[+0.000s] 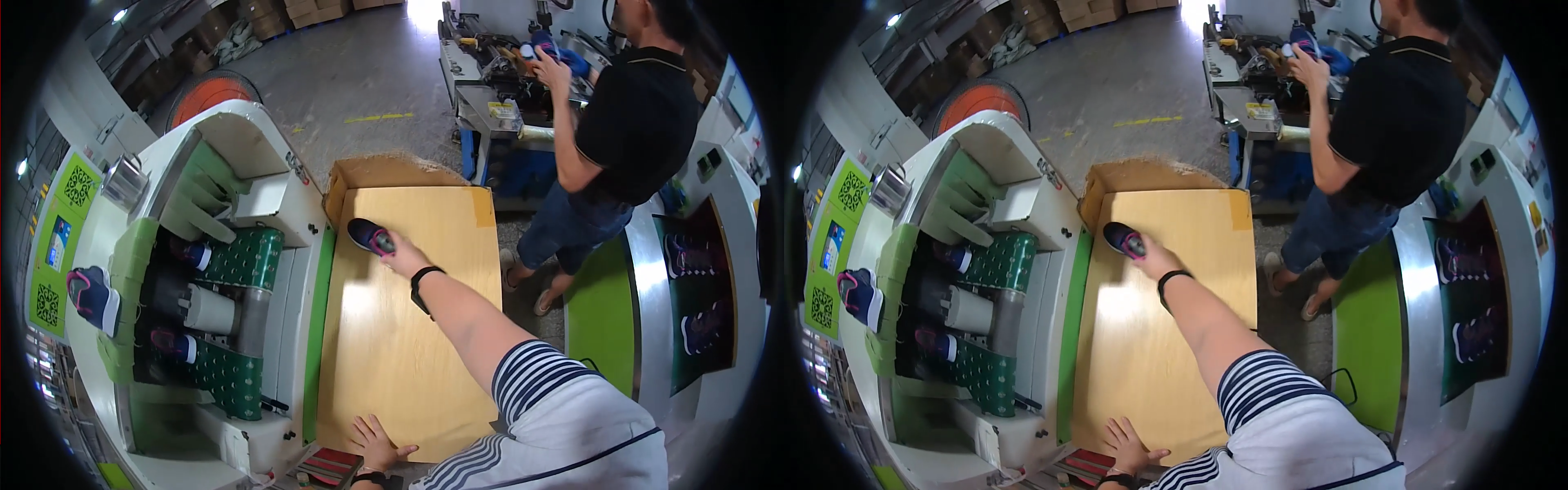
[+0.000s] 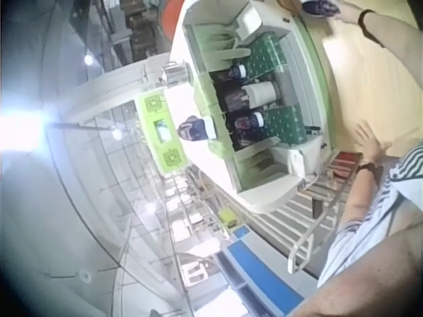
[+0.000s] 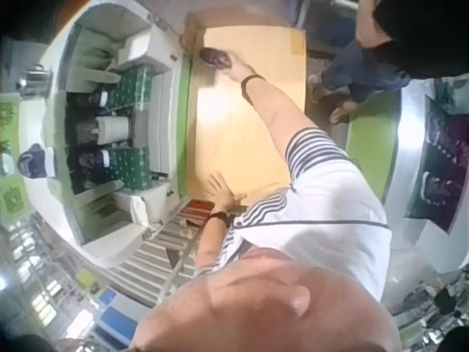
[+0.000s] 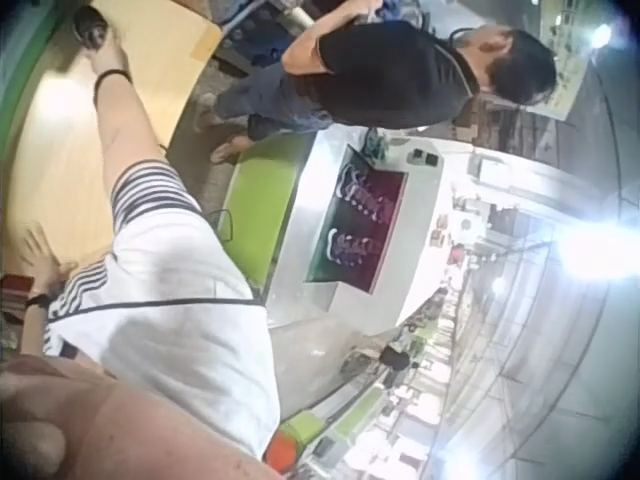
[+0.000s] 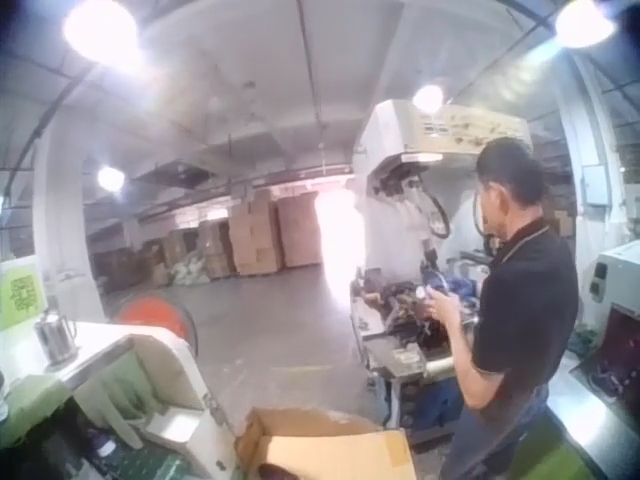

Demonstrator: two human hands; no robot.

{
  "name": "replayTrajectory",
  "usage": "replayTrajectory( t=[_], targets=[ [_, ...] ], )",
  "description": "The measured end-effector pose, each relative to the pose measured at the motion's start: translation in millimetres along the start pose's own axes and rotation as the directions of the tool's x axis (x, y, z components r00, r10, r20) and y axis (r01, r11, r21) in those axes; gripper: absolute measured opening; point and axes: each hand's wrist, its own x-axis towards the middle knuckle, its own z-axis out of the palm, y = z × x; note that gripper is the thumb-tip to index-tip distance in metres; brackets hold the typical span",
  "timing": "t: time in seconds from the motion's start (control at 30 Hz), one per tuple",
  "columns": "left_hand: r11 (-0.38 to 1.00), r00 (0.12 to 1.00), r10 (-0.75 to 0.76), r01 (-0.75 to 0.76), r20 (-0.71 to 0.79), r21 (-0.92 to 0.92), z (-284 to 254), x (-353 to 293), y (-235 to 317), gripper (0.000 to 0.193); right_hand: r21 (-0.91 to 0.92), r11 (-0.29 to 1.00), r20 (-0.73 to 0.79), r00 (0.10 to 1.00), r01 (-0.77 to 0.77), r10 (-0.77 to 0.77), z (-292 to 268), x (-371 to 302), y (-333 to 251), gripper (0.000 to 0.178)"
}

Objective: Checking and placing shoes onto a conveyor belt for processing.

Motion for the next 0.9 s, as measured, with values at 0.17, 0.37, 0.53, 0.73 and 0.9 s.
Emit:
replayTrajectory(
  t=[0.17, 0.37, 0.53, 0.73, 0.9],
  targets=[
    [0.997, 1.0, -0.028, 0.029, 0.011, -0.074, -4.6, -11.6, -11.4, 0.157, 0.101, 0.993, 0.087, 0.995, -0.057, 0.048, -1.5, -66.1, -11.5, 0.056],
    [0.999, 1.0, 0.005, -0.005, -0.011, 0.049, 2.8, -0.3, -11.4, 0.159, 0.098, 0.987, 0.434, 0.887, 0.127, -0.157, -18.7, -285.7, -55.6, 0.063],
    [0.98, 0.999, -0.022, 0.03, -0.039, 0.199, -3.7, -5.8, -5.2, 0.154, 0.103, 0.985, 0.345, 0.924, 0.139, -0.167, -5.6, -412.1, -48.1, 0.079],
    [0.96, 0.992, 0.044, -0.01, -0.115, 0.281, -8.0, -8.6, 3.5, 0.148, -0.452, 0.891, 0.114, 0.988, -0.038, 0.1, -41.5, -560.4, -4.6, 0.08],
    [0.966, 0.992, 0.038, -0.006, -0.118, 0.26, -2.5, -8.4, 2.0, 0.146, -0.236, 0.545, 0.0, 0.561, -0.804, 0.828, -18.7, -705.3, 70.6, 0.041]
  ],
)
